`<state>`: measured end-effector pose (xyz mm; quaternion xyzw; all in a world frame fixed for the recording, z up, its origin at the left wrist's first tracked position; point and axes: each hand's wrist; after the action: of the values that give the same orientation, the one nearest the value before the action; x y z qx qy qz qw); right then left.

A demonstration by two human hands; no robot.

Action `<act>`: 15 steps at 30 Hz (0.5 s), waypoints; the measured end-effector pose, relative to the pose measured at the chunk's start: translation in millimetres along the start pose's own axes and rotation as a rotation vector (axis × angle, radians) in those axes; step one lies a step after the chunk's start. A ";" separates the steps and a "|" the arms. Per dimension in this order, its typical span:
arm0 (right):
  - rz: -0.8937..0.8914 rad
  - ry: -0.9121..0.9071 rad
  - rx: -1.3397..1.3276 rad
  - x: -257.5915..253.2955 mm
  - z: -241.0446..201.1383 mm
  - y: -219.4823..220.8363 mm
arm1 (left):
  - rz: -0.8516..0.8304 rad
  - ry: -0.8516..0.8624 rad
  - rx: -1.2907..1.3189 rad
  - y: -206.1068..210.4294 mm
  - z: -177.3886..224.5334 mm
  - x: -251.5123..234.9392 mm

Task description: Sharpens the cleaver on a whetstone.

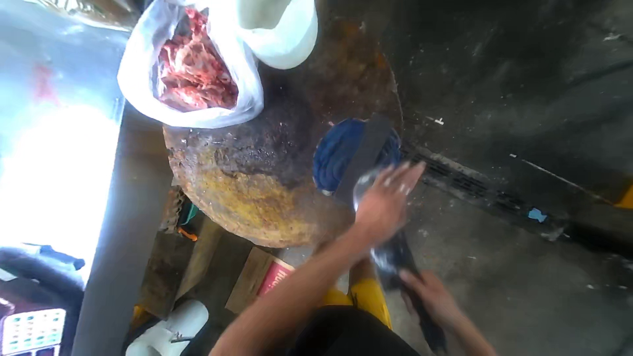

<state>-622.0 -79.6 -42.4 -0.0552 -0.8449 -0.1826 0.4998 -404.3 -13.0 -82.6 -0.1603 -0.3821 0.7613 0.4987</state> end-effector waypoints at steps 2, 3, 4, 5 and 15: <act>-0.059 0.086 0.091 21.5 8.3 -18.4 | 0.104 -0.114 0.095 14.8 13.7 36.9; -0.041 0.078 0.114 18.3 -1.3 -28.3 | 0.124 -0.114 0.091 13.8 13.3 28.0; 0.005 0.036 0.104 7.7 -17.6 -35.3 | 0.115 -0.072 0.074 8.4 7.5 3.2; 0.061 -0.032 0.068 -8.3 -39.0 -38.2 | 0.107 -0.005 0.035 1.5 -2.1 -32.8; -0.058 0.079 0.022 18.5 -1.7 -23.4 | 0.017 -0.115 0.096 9.3 12.8 16.1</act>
<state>-636.2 -103.6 -31.7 -0.0180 -0.8276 -0.1899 0.5279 -425.5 -6.1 -78.9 -0.0954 -0.3717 0.7911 0.4764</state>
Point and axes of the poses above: each hand's wrist, its own x-axis away from the middle knuckle, its own y-axis out of the palm, z = x × y, and after that the axes turned 5 degrees about -z, right-handed
